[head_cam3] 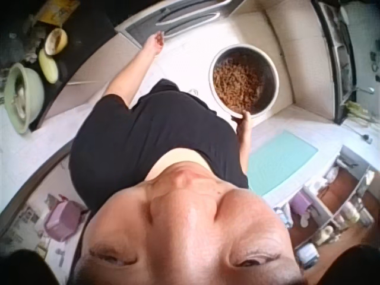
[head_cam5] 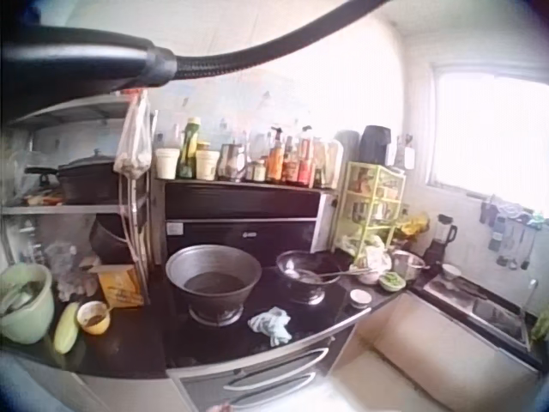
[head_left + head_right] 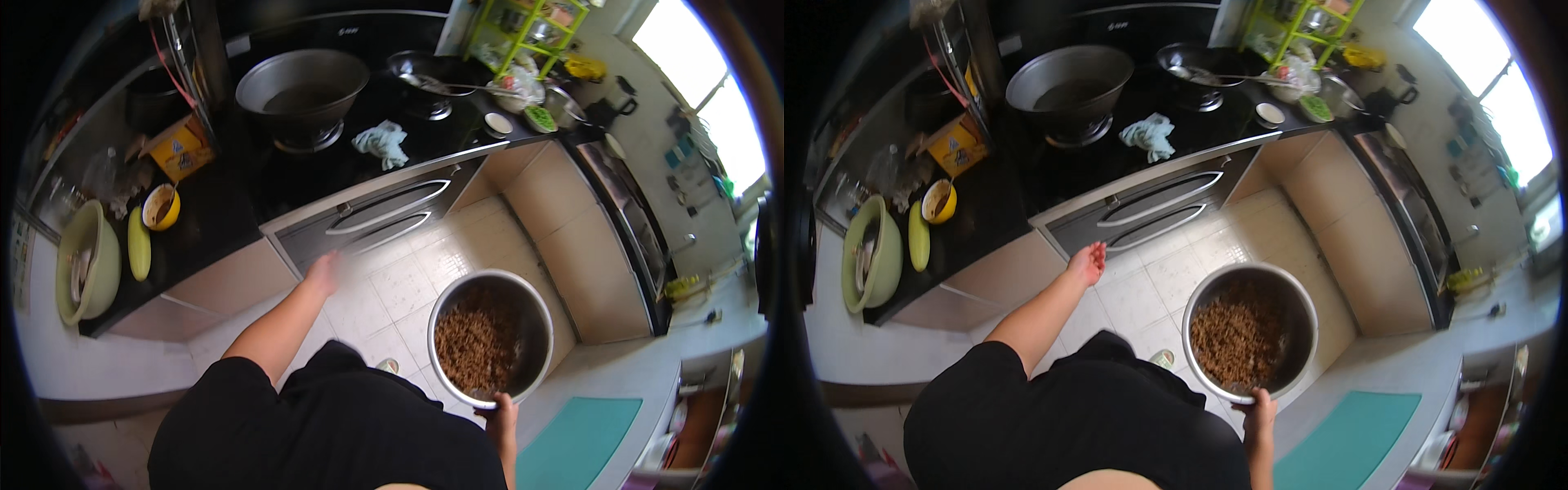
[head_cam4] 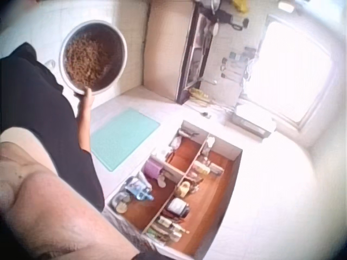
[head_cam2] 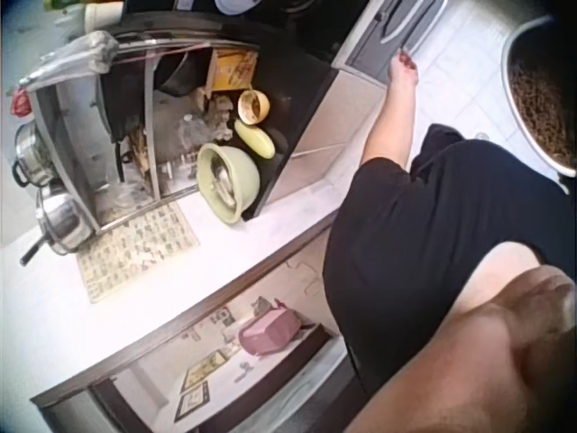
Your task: The person sits with a metal bowl on their lap and uses both hands to mix and fluff a brown shredded food item. They then stand, walk to the kitchen, and pour the contents into a larger pot on the stove. Finally, they wash a strainer, a knife, and a cloth at the sink.
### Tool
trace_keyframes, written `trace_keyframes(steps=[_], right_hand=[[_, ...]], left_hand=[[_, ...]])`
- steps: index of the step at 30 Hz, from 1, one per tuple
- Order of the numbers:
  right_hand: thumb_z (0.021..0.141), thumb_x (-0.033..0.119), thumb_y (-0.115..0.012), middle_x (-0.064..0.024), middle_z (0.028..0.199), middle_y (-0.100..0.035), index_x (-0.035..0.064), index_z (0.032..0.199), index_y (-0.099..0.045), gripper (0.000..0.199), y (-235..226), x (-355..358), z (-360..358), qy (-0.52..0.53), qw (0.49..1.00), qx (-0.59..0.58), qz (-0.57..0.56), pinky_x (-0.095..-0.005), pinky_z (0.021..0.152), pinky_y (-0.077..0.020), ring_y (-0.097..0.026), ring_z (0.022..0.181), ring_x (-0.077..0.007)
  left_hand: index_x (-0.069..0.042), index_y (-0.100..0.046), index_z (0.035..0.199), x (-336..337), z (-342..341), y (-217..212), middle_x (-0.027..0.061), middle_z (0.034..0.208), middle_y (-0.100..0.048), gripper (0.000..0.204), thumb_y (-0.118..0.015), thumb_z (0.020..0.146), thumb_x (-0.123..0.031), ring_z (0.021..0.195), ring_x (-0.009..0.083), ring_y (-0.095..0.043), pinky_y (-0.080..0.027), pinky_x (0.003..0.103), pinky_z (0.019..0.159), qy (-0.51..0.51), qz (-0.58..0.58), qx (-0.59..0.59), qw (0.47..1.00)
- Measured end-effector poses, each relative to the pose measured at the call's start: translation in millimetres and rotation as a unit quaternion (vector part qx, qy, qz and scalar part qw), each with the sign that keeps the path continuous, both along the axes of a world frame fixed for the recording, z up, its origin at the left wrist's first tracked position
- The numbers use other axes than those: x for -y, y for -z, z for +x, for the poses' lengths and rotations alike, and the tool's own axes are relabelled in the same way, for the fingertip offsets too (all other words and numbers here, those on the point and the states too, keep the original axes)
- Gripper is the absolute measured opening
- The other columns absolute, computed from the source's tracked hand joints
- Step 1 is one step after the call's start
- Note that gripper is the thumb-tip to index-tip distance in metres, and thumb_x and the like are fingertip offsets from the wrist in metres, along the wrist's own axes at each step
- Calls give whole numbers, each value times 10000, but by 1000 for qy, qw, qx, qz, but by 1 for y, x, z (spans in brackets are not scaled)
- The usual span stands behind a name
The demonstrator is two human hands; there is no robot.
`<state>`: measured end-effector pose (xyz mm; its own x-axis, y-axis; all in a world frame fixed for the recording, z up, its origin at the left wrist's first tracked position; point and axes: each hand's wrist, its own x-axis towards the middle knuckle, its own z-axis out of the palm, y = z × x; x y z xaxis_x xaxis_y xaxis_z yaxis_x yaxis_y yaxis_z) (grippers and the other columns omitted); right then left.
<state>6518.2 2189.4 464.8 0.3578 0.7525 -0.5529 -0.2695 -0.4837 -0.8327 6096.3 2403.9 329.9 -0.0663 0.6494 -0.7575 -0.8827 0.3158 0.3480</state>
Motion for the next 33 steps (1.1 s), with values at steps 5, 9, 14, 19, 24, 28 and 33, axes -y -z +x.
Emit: trace_keyframes(steps=[5,9,14,19,24,28,33], right_hand=[[777,164,-488,-177,749,-613,-85,878,-523,271,-12,-114,21,-38,999,12,-7,-345,443,-542,-620,557,-260],[783,154,-492,-147,754,-615,-64,905,-518,252,-18,-192,14,-96,994,26,-48,-337,436,-533,-621,565,-241],[774,138,-509,-133,744,-602,-61,921,-508,248,-31,-256,-1,-91,992,26,-87,-352,431,-525,-606,548,-245],[775,130,-502,-150,758,-596,-88,946,-496,277,-38,-312,-9,-121,989,39,-69,-343,439,-535,-609,558,-246],[774,129,-491,-154,759,-598,-88,945,-494,277,-30,-347,-1,-138,988,21,-66,-351,443,-538,-611,553,-254],[773,140,-481,-161,758,-604,-90,988,-482,314,-28,-370,15,-173,981,18,-86,-336,435,-533,-611,545,-262],[765,145,-483,-184,844,-602,-107,1009,-483,350,-26,-384,20,-188,977,43,-90,-327,441,-541,-617,587,-272]], left_hand=[[-159,-604,849,-51,17,59,-45,844,-666,120,-516,882,-233,625,65,-569,-400,218,507,-32,-7,31,999],[-114,-566,917,-102,21,78,11,866,-635,112,-536,886,-217,639,112,-563,-406,211,472,-99,-93,-29,990],[-85,-547,899,-163,41,78,3,901,-597,265,-591,858,-343,653,126,-563,-406,244,486,-91,-152,-120,977],[-61,-553,866,-181,38,72,16,830,-605,376,-543,866,-437,606,136,-549,-389,266,476,-74,-212,-232,946],[-53,-526,762,-195,34,85,52,622,-575,428,-471,892,-457,470,136,-478,-336,295,400,-81,-233,-244,938],[-54,-579,829,-196,32,97,51,622,-558,445,-390,922,-447,497,162,-490,-375,316,451,-46,-235,-318,917],[-170,-614,964,-188,23,127,20,703,-562,355,-427,910,-467,524,150,-494,-387,282,475,-38,-228,-374,898]])
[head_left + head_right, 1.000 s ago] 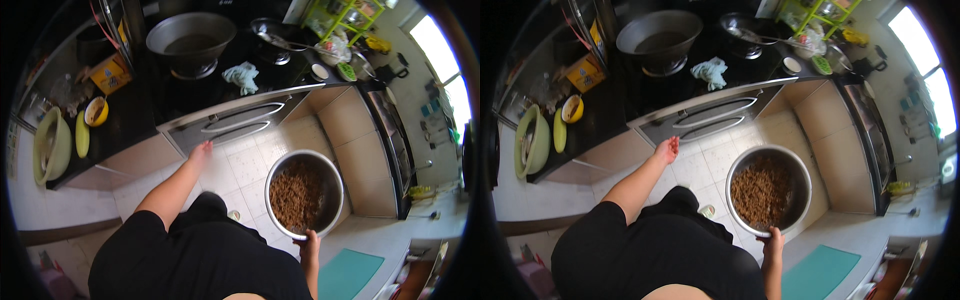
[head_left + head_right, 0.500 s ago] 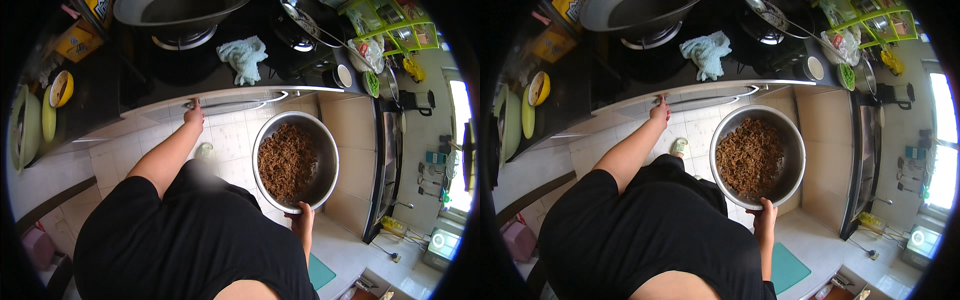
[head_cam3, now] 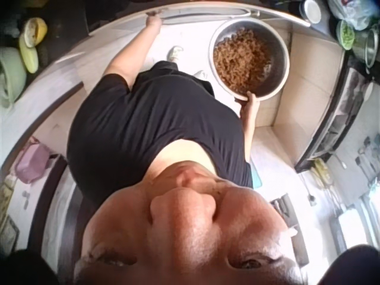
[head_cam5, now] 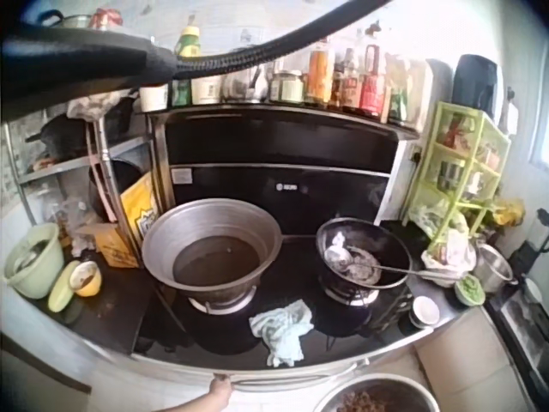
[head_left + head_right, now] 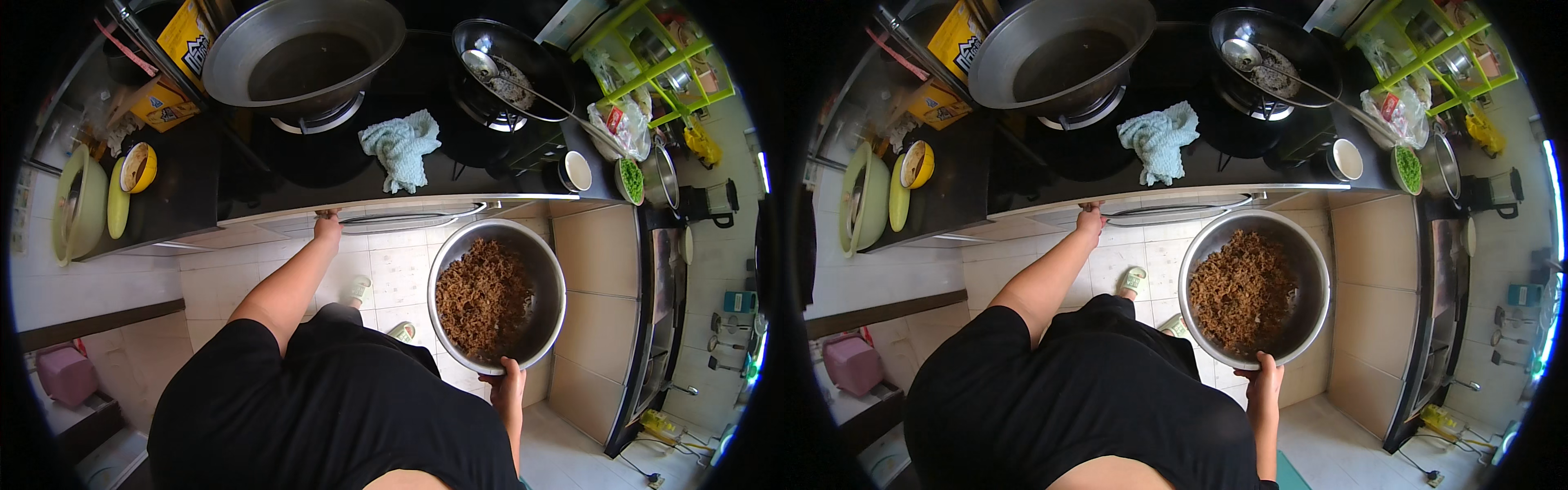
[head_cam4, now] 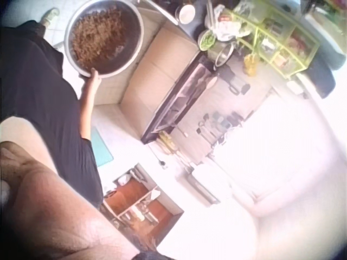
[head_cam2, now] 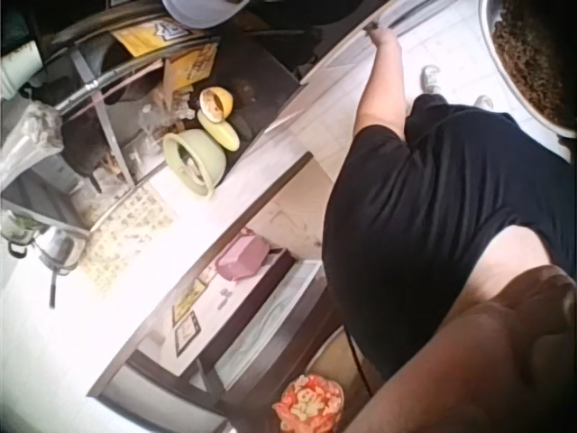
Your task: The person sits with a metal bowl on their lap and uses both hands to mix and fluff a brown shredded food item. They then stand, walk to the kitchen, and pour the contents into a larger pot on the stove. Finally, they wash a strainer, a knife, and a cloth at the sink.
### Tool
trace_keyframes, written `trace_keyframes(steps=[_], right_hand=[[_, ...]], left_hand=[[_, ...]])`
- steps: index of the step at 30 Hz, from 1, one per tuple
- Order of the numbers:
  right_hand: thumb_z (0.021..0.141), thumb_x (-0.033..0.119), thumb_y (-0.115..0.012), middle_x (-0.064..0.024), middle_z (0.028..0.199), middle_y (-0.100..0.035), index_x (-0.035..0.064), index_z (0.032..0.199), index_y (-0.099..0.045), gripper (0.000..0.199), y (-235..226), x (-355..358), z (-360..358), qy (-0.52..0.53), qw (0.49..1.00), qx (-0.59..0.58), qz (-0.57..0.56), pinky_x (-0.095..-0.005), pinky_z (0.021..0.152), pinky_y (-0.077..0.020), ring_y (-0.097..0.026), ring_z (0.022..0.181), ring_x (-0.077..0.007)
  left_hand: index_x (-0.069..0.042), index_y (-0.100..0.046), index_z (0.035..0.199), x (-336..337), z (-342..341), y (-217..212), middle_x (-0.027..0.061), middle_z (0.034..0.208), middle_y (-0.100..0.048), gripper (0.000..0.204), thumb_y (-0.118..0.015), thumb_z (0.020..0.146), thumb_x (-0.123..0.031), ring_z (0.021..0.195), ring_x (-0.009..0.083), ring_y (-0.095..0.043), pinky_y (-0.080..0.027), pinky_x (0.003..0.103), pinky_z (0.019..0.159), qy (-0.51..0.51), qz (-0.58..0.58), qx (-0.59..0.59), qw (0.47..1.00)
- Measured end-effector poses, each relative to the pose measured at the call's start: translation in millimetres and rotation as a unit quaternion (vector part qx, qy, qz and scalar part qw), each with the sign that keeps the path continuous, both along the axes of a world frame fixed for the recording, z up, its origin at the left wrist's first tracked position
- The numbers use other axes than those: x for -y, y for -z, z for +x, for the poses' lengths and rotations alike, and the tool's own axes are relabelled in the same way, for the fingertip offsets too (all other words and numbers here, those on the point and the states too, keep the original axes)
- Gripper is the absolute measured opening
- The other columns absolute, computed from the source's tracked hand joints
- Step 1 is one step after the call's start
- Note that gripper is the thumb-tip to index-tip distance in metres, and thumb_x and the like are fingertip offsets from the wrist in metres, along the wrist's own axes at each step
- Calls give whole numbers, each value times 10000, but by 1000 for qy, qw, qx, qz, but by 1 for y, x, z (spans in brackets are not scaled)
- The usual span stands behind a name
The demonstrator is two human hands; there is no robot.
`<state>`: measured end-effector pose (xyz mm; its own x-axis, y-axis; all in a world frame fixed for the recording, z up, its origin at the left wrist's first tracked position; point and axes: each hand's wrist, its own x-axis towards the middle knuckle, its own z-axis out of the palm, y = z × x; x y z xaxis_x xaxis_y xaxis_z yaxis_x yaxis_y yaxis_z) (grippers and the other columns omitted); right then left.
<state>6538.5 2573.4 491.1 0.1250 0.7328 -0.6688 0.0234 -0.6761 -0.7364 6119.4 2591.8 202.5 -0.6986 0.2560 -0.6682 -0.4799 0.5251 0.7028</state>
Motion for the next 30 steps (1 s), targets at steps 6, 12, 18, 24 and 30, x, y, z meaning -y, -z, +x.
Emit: trace_keyframes(steps=[6,12,18,24,30], right_hand=[[761,146,-474,-187,856,-596,-105,1066,-447,396,18,-4,22,-2,1000,-21,-22,-326,435,-542,-618,595,-274],[754,130,-461,-211,906,-579,-112,1128,-402,449,24,-11,25,-9,1000,-21,-18,-326,426,-541,-620,617,-288],[756,131,-458,-212,907,-563,-101,1131,-368,450,39,-10,32,10,998,-56,-38,-336,423,-535,-623,651,-297],[749,156,-468,-218,886,-575,-114,1124,-385,470,59,-6,43,22,997,-59,-55,-331,430,-530,-626,639,-292],[742,152,-462,-200,837,-598,-98,1059,-441,404,87,-10,55,25,995,-66,-77,-325,431,-516,-623,622,-275]], left_hand=[[-91,-540,873,2,10,-55,4,678,-558,449,-358,922,-498,499,78,-441,-317,220,413,-10,8,96,995],[-98,-547,810,7,1,-46,-9,688,-572,425,-337,936,-445,530,75,-449,-312,208,434,-84,46,193,977],[-125,-567,805,10,-12,-31,-37,682,-551,421,-306,940,-426,540,72,-446,-322,209,461,-85,42,202,975],[-115,-564,838,6,-17,-44,-28,687,-548,384,-312,937,-388,564,84,-462,-325,213,474,-51,25,240,969],[-102,-561,820,1,-26,-39,-27,679,-553,369,-323,931,-360,556,91,-460,-319,214,481,-72,11,250,966]])
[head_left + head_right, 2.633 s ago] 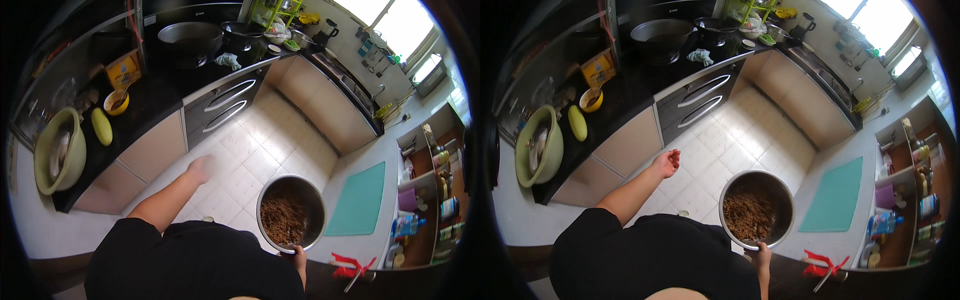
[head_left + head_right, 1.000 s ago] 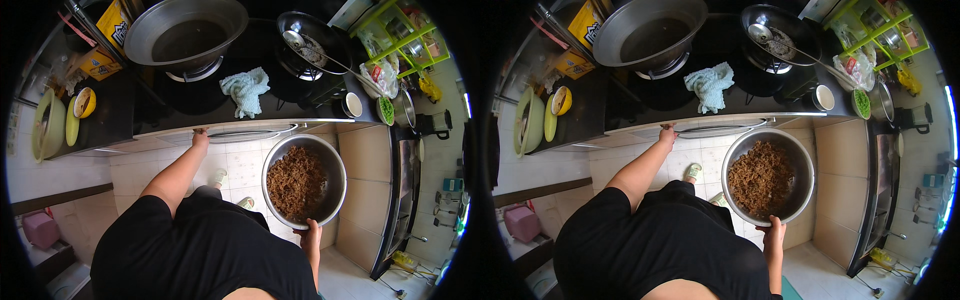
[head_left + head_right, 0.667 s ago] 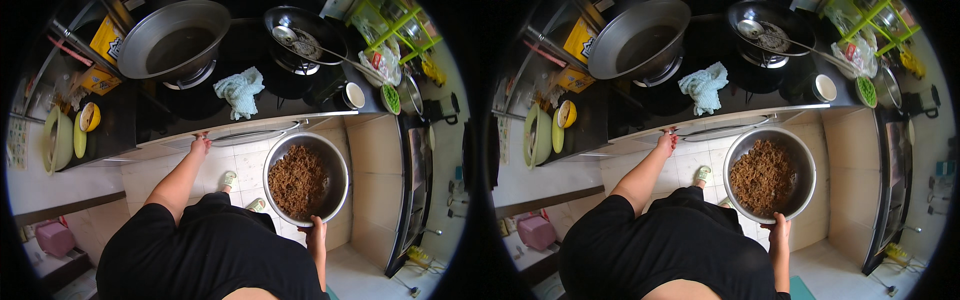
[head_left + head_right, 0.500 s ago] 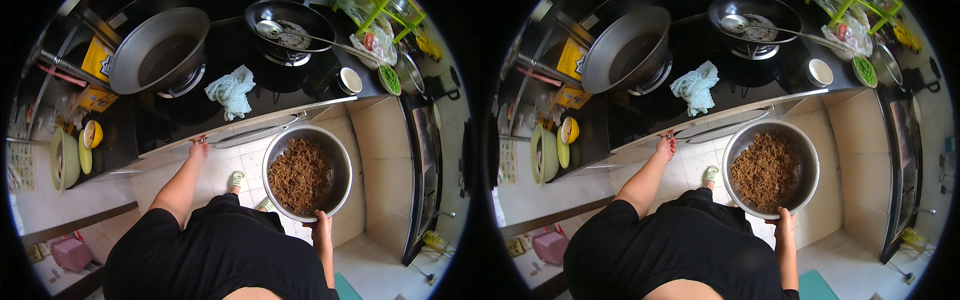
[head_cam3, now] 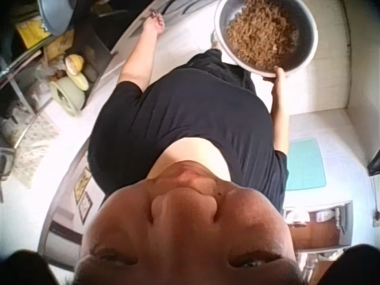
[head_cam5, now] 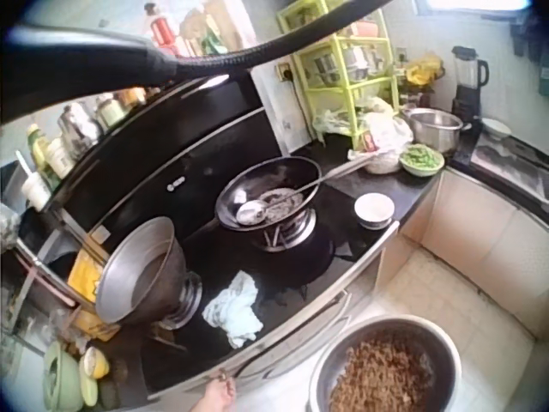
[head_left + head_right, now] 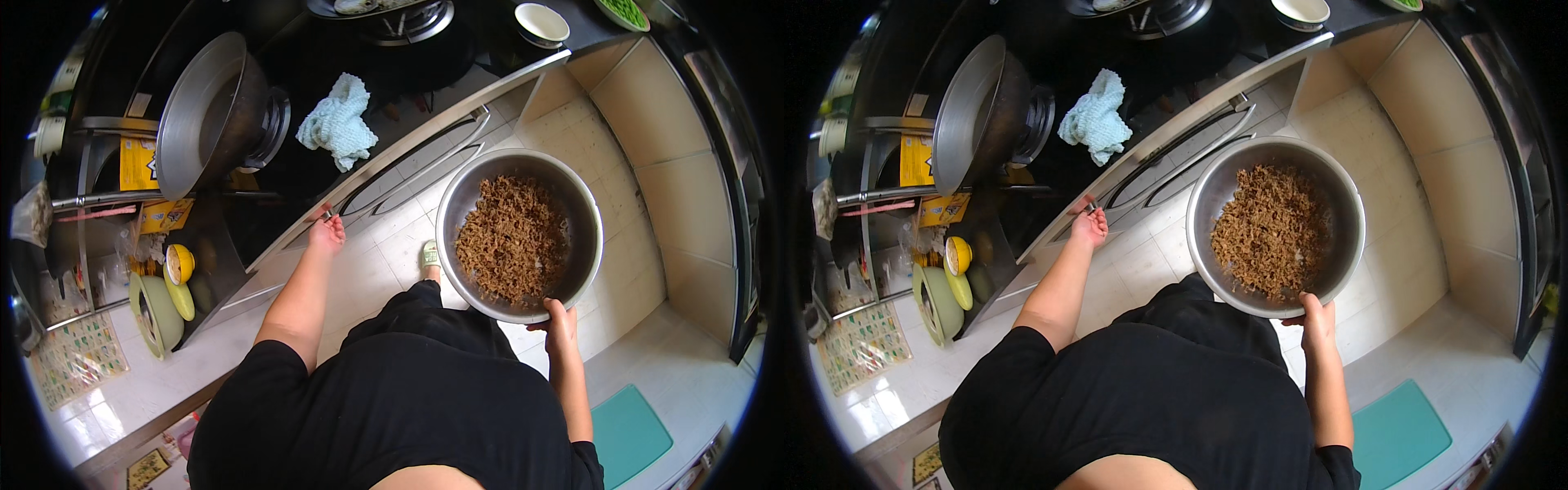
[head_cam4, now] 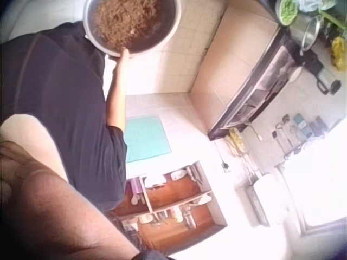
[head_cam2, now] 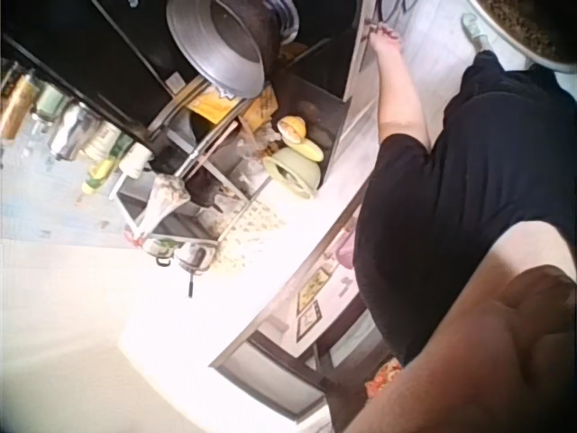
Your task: The person sits with a metal bowl on their lap and uses both hands to mix and fluff a brown shredded food item. They then stand, walk to the kitchen, and pour the contents into a larger pot on the stove. Finally, they wash a strainer, a knife, and a cloth at the sink.
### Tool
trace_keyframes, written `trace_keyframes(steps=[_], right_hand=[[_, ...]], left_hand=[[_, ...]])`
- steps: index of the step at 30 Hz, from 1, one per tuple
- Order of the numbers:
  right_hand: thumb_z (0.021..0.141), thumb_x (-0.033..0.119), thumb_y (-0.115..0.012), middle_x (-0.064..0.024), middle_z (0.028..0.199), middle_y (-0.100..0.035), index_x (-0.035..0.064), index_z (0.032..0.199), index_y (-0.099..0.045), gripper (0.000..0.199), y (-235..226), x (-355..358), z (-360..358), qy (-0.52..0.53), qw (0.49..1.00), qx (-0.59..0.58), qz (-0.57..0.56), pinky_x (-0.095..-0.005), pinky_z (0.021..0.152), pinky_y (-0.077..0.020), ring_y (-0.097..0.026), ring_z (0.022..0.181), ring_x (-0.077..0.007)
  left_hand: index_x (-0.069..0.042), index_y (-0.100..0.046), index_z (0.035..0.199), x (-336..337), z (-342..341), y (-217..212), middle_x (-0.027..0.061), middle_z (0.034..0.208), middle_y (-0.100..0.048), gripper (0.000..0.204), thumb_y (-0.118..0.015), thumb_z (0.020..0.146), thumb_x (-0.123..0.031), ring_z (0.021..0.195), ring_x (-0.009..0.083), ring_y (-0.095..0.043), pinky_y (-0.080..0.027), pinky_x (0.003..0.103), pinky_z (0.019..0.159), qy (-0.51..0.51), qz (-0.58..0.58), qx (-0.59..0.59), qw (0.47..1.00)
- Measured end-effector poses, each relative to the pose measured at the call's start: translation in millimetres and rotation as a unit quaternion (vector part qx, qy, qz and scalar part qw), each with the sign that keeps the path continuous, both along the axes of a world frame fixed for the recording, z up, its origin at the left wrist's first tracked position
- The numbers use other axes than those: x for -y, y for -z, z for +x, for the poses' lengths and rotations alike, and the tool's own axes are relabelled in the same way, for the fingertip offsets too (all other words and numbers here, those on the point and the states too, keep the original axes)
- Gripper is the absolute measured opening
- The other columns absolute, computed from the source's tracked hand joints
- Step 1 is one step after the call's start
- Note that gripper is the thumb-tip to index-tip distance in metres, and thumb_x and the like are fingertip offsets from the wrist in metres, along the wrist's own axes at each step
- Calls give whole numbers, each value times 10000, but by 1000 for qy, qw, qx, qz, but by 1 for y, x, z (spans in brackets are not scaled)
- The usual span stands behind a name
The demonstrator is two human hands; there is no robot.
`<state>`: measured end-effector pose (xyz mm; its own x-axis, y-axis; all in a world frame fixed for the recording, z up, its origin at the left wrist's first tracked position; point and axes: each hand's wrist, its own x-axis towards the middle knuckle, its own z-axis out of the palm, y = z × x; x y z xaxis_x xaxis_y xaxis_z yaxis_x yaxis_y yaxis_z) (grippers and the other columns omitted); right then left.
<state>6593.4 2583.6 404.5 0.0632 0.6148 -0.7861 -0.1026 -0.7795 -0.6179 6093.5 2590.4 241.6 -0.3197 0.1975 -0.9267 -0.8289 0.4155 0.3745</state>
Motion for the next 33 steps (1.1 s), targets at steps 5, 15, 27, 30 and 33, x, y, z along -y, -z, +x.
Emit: trace_keyframes(steps=[5,15,27,30,33], right_hand=[[740,148,-458,-198,849,-606,-99,1026,-465,379,13,0,4,-2,1000,0,-12,-316,435,-508,-619,632,-263],[754,119,-447,-189,867,-606,-96,1022,-473,344,19,-1,10,-22,998,-26,-47,-313,446,-499,-614,656,-258],[749,171,-468,-174,807,-607,-93,1011,-481,372,11,-5,10,-54,998,-17,-37,-313,450,-503,-600,596,-239],[752,118,-444,-197,865,-587,-100,1039,-448,361,9,-10,10,-65,996,-20,-56,-305,442,-476,-592,634,-252],[751,121,-446,-199,879,-585,-101,1042,-445,366,9,-12,9,-70,996,-19,-52,-302,440,-481,-596,642,-253]], left_hand=[[-99,-561,809,-6,-3,7,-30,662,-548,359,-323,931,-339,544,91,-457,-310,215,466,-3,-4,-1,1000],[-70,-535,819,-11,-3,7,-12,695,-544,342,-339,929,-327,539,94,-433,-300,205,468,-14,-18,-8,1000],[-56,-539,833,-12,3,2,-5,710,-557,364,-327,939,-332,545,99,-446,-325,209,484,-25,-18,-9,999],[-53,-539,839,-9,-6,9,-3,725,-566,377,-318,942,-340,557,99,-461,-333,208,490,-24,-9,-4,1000],[-49,-539,842,-16,-4,4,2,740,-579,387,-314,948,-346,567,97,-473,-340,206,490,-40,-26,-9,999]])
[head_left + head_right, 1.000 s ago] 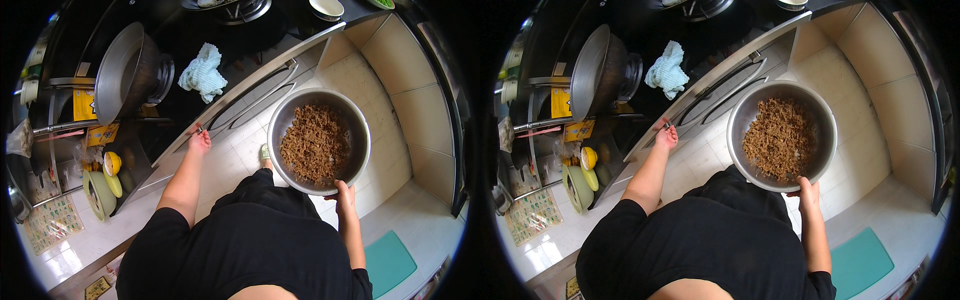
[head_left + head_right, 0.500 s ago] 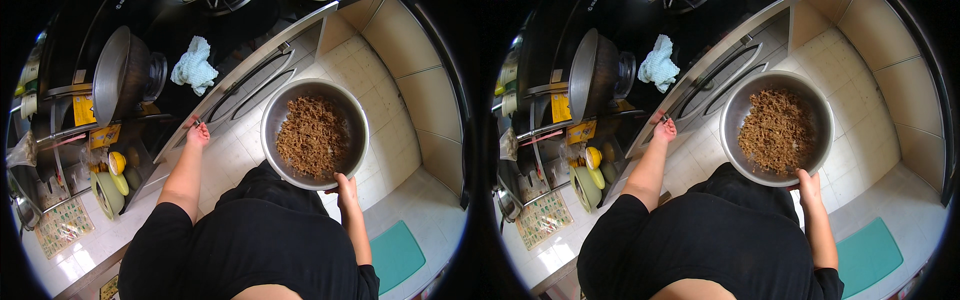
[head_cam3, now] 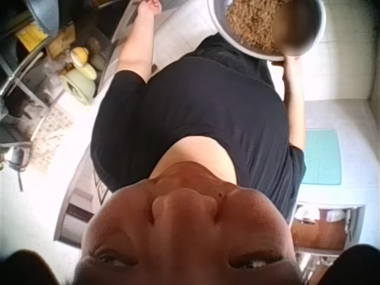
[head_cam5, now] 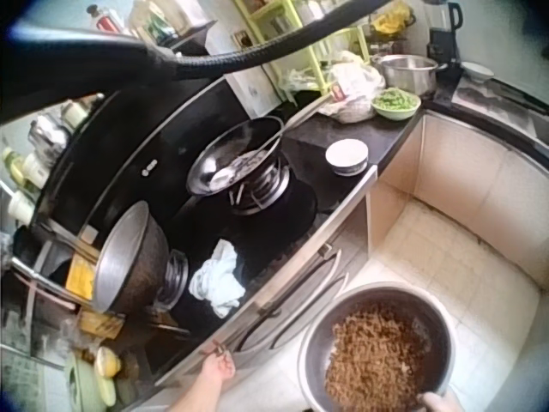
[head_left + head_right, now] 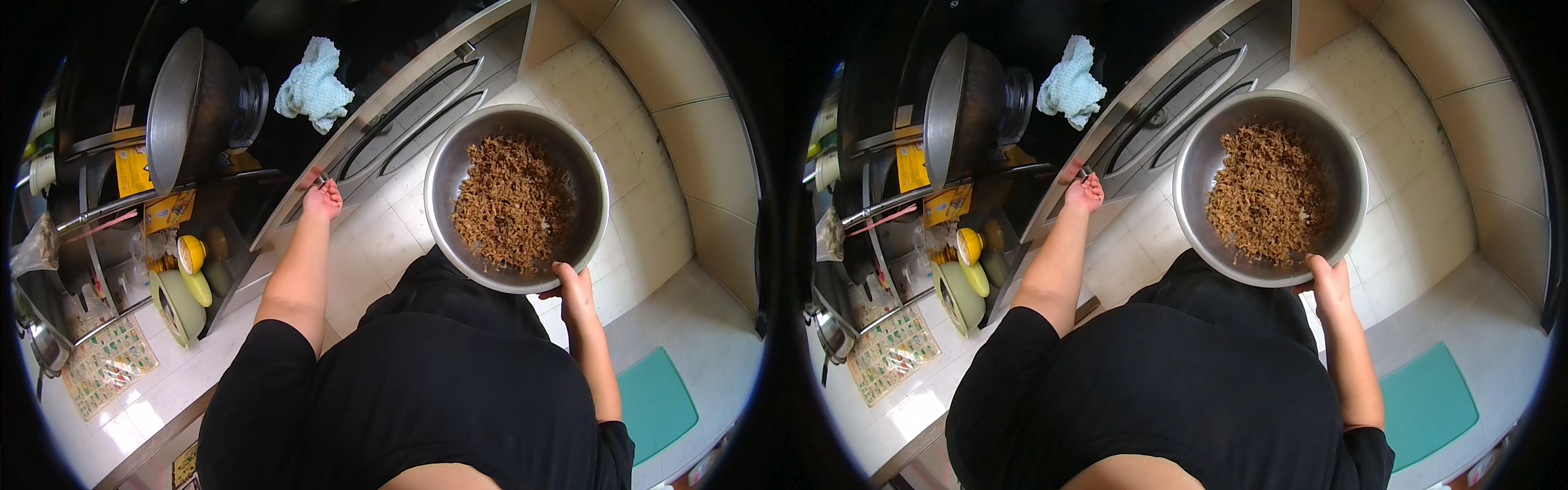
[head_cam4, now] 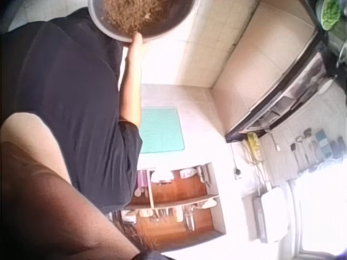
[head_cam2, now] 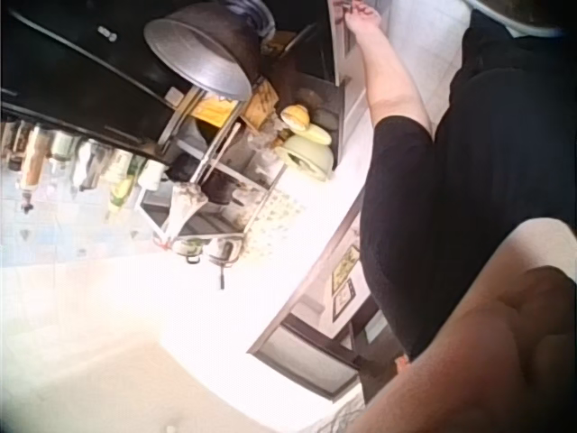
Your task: The person sits with a metal bowl on their lap and uses both hands to mix and fluff a brown shredded food item. They then stand, walk to the kitchen, and pour the contents into a larger pot on the stove. Finally, they wash a strainer, a knife, and a cloth at the sink.
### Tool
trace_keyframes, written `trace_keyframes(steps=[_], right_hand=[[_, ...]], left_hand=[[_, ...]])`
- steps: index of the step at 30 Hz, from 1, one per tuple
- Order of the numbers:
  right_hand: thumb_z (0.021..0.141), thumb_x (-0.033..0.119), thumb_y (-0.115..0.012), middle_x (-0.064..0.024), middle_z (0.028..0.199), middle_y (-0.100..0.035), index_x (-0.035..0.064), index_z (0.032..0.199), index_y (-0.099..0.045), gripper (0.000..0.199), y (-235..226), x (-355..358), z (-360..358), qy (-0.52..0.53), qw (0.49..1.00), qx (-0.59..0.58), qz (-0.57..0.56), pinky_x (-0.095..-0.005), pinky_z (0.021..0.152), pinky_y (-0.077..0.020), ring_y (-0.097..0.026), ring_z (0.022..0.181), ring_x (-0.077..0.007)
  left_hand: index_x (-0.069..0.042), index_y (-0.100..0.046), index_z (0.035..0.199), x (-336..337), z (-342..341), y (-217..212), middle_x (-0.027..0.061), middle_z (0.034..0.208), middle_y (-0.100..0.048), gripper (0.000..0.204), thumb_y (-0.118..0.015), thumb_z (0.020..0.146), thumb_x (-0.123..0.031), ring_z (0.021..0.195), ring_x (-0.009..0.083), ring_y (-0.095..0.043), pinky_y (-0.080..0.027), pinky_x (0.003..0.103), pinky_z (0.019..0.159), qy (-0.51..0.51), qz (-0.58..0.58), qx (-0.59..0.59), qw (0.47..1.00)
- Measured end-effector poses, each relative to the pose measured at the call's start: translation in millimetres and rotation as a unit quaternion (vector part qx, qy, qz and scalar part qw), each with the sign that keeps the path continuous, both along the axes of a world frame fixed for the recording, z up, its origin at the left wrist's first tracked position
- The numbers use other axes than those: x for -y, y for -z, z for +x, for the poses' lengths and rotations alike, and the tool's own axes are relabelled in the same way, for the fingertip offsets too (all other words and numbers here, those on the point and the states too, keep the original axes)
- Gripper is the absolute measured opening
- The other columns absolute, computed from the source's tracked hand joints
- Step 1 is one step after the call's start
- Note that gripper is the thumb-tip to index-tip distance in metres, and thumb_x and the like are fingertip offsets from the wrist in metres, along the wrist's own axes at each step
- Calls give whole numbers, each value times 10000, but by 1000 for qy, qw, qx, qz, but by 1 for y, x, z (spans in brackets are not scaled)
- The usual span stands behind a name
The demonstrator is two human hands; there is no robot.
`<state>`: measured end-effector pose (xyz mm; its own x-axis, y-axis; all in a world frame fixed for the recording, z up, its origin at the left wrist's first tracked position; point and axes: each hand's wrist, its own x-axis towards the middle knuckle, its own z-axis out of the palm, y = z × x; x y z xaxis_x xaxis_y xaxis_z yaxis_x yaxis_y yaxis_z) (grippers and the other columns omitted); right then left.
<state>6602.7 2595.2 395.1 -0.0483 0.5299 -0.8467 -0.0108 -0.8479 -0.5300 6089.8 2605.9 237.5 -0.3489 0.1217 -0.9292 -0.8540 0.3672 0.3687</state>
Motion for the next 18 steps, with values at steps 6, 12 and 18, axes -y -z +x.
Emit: trace_keyframes(steps=[6,12,18], right_hand=[[752,128,-445,-196,866,-592,-104,1046,-446,374,0,-1,-2,-1,1000,8,-2,-300,445,-487,-593,616,-253],[759,145,-443,-195,864,-600,-106,1051,-453,386,-2,-3,-3,-22,1000,6,5,-300,450,-488,-589,588,-249],[757,139,-446,-190,848,-608,-113,1033,-485,376,-13,-5,-5,-10,1000,19,11,-301,460,-491,-592,595,-245]], left_hand=[[-45,-542,836,-2,-3,-1,0,731,-582,377,-331,948,-337,550,96,-464,-340,199,474,-14,-10,1,1000],[-53,-547,849,-2,-2,5,-9,730,-576,420,-307,953,-382,546,88,-456,-327,200,461,-29,-3,2,1000],[-53,-565,925,-8,19,-15,-5,744,-571,493,-269,953,-448,561,90,-450,-336,211,487,-31,4,-23,999]])
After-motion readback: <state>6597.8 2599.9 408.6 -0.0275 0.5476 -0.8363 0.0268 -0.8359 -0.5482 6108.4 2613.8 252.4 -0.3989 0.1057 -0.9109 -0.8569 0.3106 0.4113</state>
